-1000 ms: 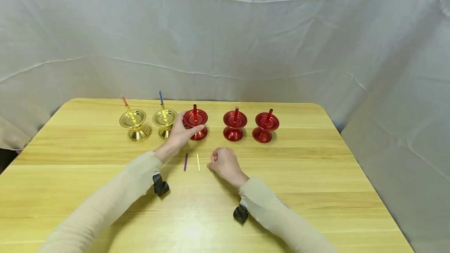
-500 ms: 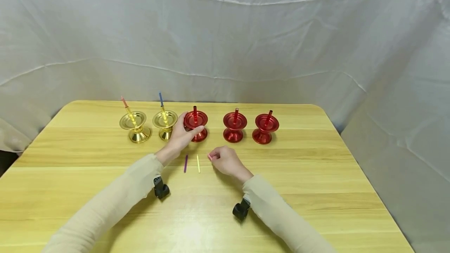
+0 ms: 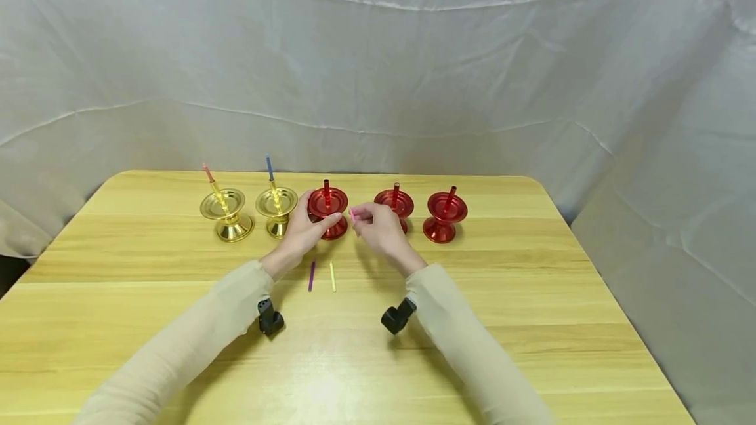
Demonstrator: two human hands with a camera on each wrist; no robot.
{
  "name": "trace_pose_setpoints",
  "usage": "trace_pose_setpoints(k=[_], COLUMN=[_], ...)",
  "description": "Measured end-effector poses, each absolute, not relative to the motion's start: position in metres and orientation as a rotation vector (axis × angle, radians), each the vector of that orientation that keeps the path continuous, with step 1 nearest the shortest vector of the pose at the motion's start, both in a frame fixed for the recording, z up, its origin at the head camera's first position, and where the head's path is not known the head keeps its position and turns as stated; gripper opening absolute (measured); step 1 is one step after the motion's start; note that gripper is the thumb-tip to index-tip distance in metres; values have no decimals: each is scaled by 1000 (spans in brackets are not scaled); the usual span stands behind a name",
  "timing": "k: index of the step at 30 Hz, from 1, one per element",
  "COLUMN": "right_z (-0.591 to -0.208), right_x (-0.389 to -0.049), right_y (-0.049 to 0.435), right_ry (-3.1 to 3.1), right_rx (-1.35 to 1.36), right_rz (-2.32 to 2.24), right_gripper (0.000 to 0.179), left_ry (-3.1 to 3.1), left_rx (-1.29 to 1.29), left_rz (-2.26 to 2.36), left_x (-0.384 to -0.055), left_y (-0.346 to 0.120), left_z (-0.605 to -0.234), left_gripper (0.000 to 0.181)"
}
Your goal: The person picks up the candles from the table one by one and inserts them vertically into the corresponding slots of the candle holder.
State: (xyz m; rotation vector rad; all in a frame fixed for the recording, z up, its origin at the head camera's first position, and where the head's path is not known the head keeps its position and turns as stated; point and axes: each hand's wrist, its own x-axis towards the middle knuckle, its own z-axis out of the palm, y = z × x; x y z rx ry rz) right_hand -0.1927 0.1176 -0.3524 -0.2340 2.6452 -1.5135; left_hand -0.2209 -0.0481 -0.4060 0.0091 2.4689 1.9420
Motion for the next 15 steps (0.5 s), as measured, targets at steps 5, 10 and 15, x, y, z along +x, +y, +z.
trace_pose_setpoints(k=[5,10,15], right_z=[-346,-343,-341], right_x=[-206,-214,-222], right_y=[112,105,99], right_ry=[2640,2654,2651], right_rx=[-233,-170,-148], right_rz=[-1597,-1637,-1704], right_gripper=[26,24,23], left_ry=[2464,2455,2430], left_rx=[27,32,24], left_rz=[1964,1982,2012], left_x=[-221,-221,-221], left_y=[-48,-47,-47], left_z=[-407,-407,-407], left_gripper=[83,81,81])
